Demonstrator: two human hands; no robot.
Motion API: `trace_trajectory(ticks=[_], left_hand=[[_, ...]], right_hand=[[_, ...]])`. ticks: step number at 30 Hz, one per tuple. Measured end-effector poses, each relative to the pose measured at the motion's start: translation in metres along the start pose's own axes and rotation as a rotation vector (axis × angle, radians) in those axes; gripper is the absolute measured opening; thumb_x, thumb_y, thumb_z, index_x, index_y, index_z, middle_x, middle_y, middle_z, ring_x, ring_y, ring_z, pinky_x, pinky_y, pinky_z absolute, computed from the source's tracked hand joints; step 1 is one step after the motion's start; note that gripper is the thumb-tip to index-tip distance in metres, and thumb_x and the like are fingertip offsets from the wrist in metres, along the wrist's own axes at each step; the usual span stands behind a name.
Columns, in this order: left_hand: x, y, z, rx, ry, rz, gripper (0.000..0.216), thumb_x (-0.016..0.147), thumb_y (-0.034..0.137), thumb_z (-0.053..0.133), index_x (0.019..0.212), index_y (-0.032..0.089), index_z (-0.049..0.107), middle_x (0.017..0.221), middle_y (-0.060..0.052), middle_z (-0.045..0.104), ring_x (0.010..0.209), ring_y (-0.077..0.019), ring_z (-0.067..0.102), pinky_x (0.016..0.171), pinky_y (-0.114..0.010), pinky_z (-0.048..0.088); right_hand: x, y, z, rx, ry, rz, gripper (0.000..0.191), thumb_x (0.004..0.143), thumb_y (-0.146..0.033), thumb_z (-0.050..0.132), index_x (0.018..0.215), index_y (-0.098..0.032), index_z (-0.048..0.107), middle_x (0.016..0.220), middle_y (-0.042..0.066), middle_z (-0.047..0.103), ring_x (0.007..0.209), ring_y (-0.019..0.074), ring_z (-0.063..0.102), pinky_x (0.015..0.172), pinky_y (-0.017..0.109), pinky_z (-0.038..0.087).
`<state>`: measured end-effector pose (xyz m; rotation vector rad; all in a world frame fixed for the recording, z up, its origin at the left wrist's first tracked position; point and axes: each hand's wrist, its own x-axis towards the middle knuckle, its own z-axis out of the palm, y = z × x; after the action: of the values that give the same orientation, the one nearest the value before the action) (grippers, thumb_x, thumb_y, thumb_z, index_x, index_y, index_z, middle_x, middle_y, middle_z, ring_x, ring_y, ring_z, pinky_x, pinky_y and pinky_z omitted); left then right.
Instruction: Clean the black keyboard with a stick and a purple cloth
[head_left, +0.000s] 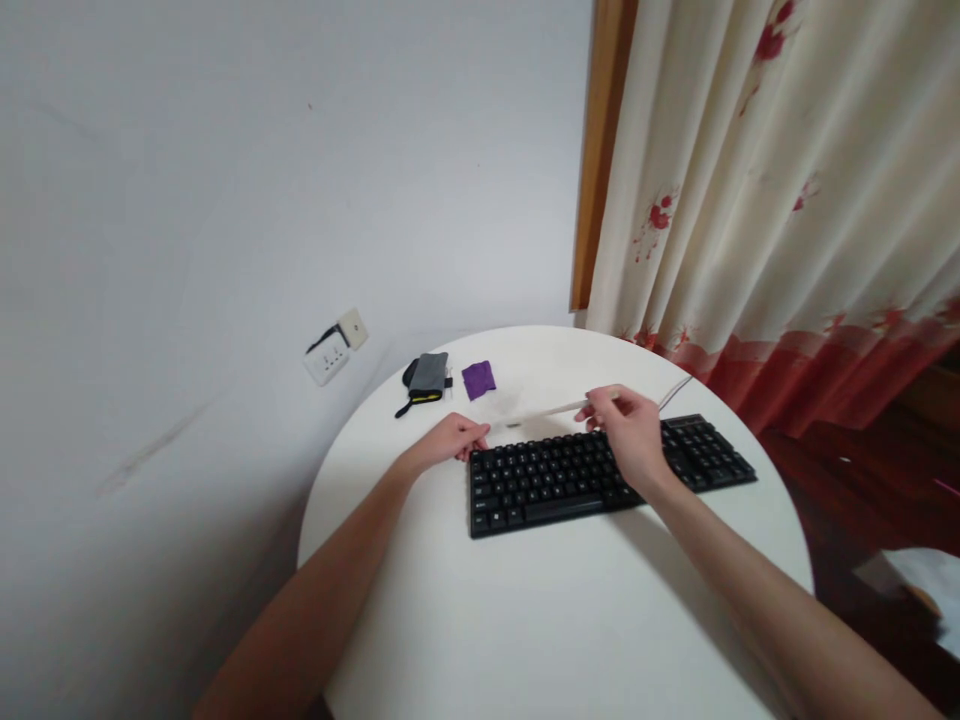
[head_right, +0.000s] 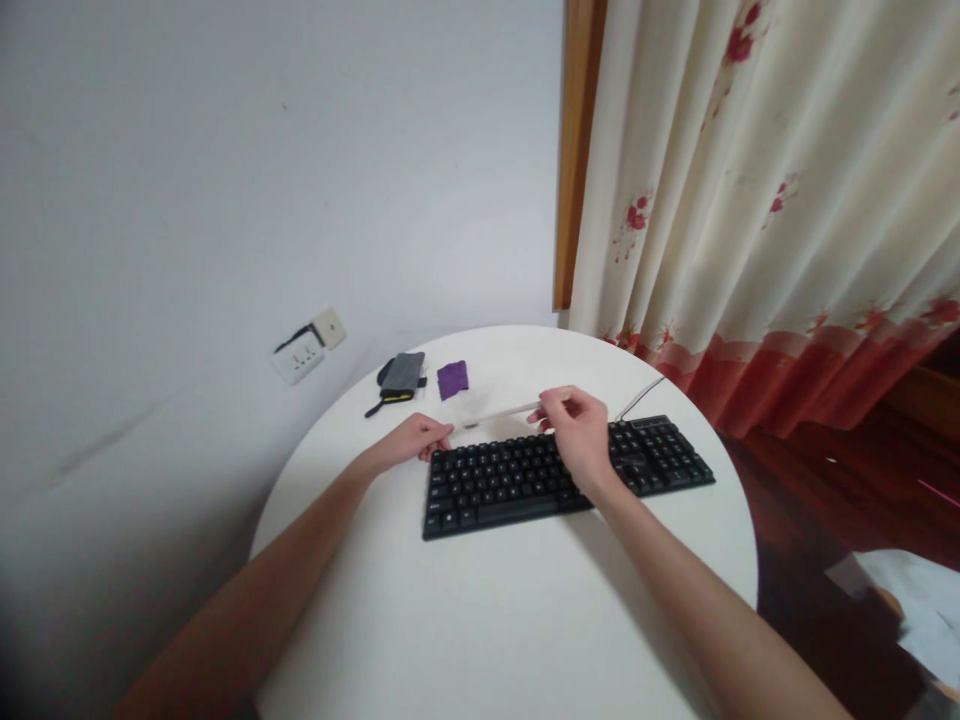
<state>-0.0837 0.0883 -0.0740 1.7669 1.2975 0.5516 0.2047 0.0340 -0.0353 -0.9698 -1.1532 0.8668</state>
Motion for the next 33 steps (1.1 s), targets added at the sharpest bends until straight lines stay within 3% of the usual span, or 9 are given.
trace_trajectory(ticks=[3, 7, 17, 26, 33], left_hand=[[0.001, -0.005, -0.001, -0.026, -0.016, 0.025, 0.057, 0.08, 0.063, 0.058, 0.071, 0.008, 0.073, 0.052, -0.006, 0.061, 0.046, -0.0118, 0.05, 0.048, -0.023, 0.038], [0.003, -0.01, -0.002, -0.001, -0.026, 0.047, 0.057, 0.082, 0.062, 0.056, 0.072, 0.009, 0.074, 0.053, -0.005, 0.061, 0.048, -0.0119, 0.05, 0.048, -0.023, 0.035], [0.001, -0.007, -0.002, -0.029, -0.043, 0.044, 0.056, 0.083, 0.06, 0.057, 0.073, 0.007, 0.074, 0.049, -0.005, 0.059, 0.045, -0.0118, 0.05, 0.048, -0.023, 0.038], [-0.001, -0.004, -0.001, -0.017, -0.023, 0.02, 0.057, 0.083, 0.06, 0.057, 0.073, 0.007, 0.074, 0.048, -0.006, 0.059, 0.045, -0.012, 0.05, 0.049, -0.024, 0.039], [0.0, -0.007, -0.001, -0.014, -0.029, 0.043, 0.056, 0.084, 0.058, 0.056, 0.074, 0.006, 0.074, 0.051, -0.007, 0.061, 0.046, -0.0116, 0.051, 0.048, -0.023, 0.039]], right_hand=[[-0.026, 0.0, 0.029, -0.009, -0.22, 0.091, 0.027, 0.081, -0.042, 0.064, 0.074, -0.016, 0.063, 0.062, 0.004, 0.065, 0.051, 0.0133, 0.056, 0.051, 0.025, 0.046], [-0.038, 0.009, 0.039, -0.095, -0.315, 0.097, 0.028, 0.082, -0.043, 0.063, 0.075, -0.017, 0.065, 0.06, 0.003, 0.066, 0.048, 0.0129, 0.054, 0.047, 0.024, 0.043], [-0.036, 0.037, 0.038, -0.309, -0.391, 0.092, 0.027, 0.085, -0.042, 0.059, 0.077, -0.017, 0.066, 0.059, 0.002, 0.066, 0.048, 0.0139, 0.055, 0.046, 0.023, 0.04], [-0.026, 0.033, 0.025, -0.524, -0.447, -0.033, 0.02, 0.083, -0.03, 0.059, 0.07, -0.018, 0.067, 0.07, 0.002, 0.069, 0.066, 0.0169, 0.061, 0.064, 0.026, 0.042], [-0.009, 0.032, 0.002, -0.652, -0.535, -0.008, 0.017, 0.082, -0.028, 0.058, 0.07, -0.018, 0.064, 0.065, 0.0, 0.065, 0.061, 0.0144, 0.056, 0.059, 0.025, 0.038]])
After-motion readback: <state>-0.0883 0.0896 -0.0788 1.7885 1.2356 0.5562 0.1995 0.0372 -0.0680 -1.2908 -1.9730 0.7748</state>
